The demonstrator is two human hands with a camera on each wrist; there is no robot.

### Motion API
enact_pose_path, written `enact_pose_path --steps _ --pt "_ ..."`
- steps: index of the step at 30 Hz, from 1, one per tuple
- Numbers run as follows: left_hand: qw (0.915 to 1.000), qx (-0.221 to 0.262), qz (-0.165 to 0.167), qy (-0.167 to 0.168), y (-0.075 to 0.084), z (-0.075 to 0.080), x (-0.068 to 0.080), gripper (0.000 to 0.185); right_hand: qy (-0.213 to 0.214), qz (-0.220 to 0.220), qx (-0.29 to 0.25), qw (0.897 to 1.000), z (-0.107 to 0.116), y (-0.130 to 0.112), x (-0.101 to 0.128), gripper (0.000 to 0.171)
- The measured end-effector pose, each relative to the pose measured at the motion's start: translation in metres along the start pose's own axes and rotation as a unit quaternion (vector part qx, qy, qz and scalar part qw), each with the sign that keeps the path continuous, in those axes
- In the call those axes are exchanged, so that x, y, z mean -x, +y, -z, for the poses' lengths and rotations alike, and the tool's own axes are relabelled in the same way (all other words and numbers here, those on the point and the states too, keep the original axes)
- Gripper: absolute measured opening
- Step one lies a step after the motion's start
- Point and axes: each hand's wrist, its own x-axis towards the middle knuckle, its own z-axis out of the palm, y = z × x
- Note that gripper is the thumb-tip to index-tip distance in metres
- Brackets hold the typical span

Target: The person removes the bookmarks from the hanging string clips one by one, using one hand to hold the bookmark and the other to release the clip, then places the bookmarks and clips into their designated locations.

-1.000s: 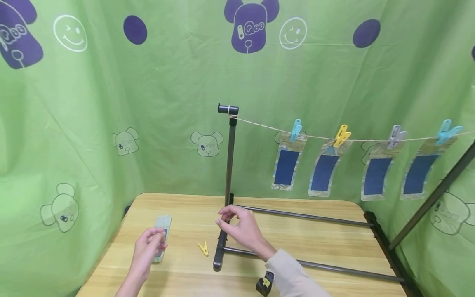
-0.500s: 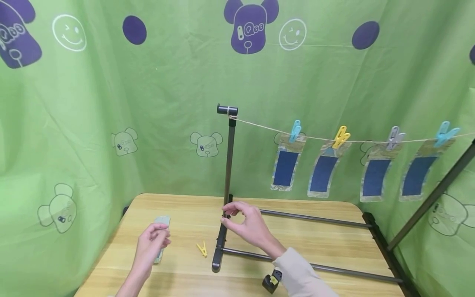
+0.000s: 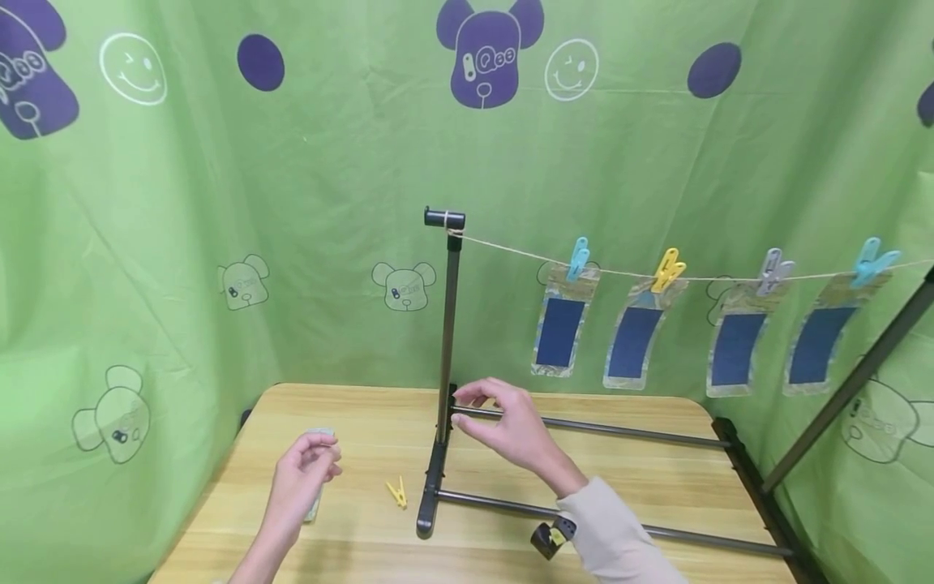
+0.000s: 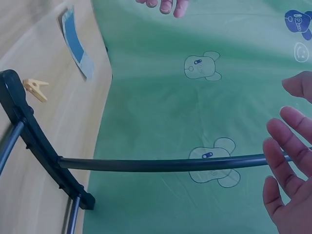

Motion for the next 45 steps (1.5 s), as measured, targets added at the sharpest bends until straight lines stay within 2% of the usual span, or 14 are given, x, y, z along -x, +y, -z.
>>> enact_pose_path --steps 12,26,33,39,45 --pt "0.998 -0.024 -0.045 -0.036 0.009 -0.01 -0.004 0.02 0.003 0.014 0.009 1.0 0.018 -0.004 -0.003 0.027" --pt "0.993 -0.028 -0.075 -0.087 0.021 -0.023 -0.006 0.02 0.009 0.021 0.026 0.999 0.046 -0.006 -0.005 0.03" --pt "0.9914 -0.042 -0.071 -0.102 0.033 -0.031 -0.009 0.019 0.015 0.034 0.04 0.999 0.057 -0.005 -0.005 0.029" --pt "0.9882 -0.035 -0.096 -0.114 0.037 -0.04 -0.012 0.02 0.025 0.045 0.05 0.997 0.067 -0.005 -0.008 0.027" --pt "0.9848 -0.034 -0.106 -0.133 0.039 -0.052 -0.015 0.02 0.039 0.043 0.053 0.997 0.081 -0.007 -0.01 0.027"
